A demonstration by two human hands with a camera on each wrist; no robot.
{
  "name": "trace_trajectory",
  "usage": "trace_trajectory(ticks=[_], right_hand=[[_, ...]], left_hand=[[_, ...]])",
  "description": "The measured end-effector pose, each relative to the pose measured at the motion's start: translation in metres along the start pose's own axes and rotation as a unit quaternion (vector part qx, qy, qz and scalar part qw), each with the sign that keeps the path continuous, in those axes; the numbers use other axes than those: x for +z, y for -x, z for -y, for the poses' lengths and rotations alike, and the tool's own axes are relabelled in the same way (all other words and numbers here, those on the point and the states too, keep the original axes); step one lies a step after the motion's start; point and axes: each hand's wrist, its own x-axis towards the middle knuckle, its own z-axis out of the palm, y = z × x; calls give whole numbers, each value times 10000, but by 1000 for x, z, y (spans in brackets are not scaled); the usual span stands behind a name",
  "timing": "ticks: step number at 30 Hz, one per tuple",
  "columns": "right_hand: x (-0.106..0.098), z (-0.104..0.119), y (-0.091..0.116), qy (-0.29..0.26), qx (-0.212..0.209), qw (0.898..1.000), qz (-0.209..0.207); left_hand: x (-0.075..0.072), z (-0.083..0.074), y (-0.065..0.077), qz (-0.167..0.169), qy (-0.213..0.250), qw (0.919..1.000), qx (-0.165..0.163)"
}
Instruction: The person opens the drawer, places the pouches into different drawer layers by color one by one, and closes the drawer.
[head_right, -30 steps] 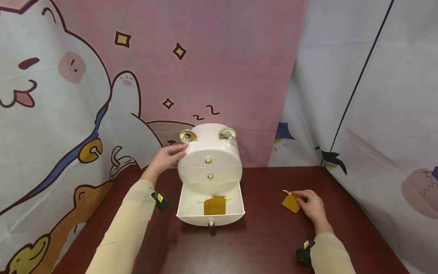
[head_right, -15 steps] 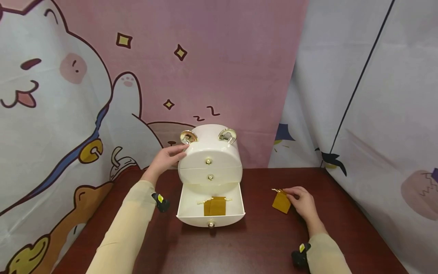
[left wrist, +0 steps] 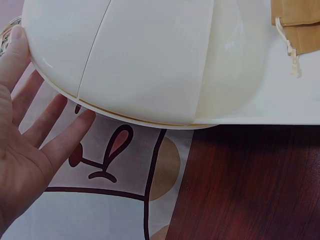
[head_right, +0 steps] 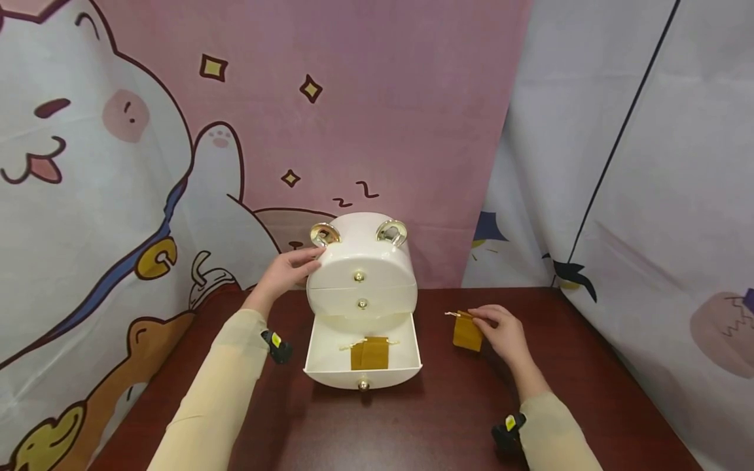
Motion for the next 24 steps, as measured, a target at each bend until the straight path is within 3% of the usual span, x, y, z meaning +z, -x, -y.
trace_trajectory(ticks=[12,24], right_hand=[[5,56,-22,-549,-259,9979,-205],[27,105,-27,-1239,-706,9898,13]], left_hand=[[0,1,-1,-42,58,10000,-28],[1,0,-1,-35,116,9999,-75]])
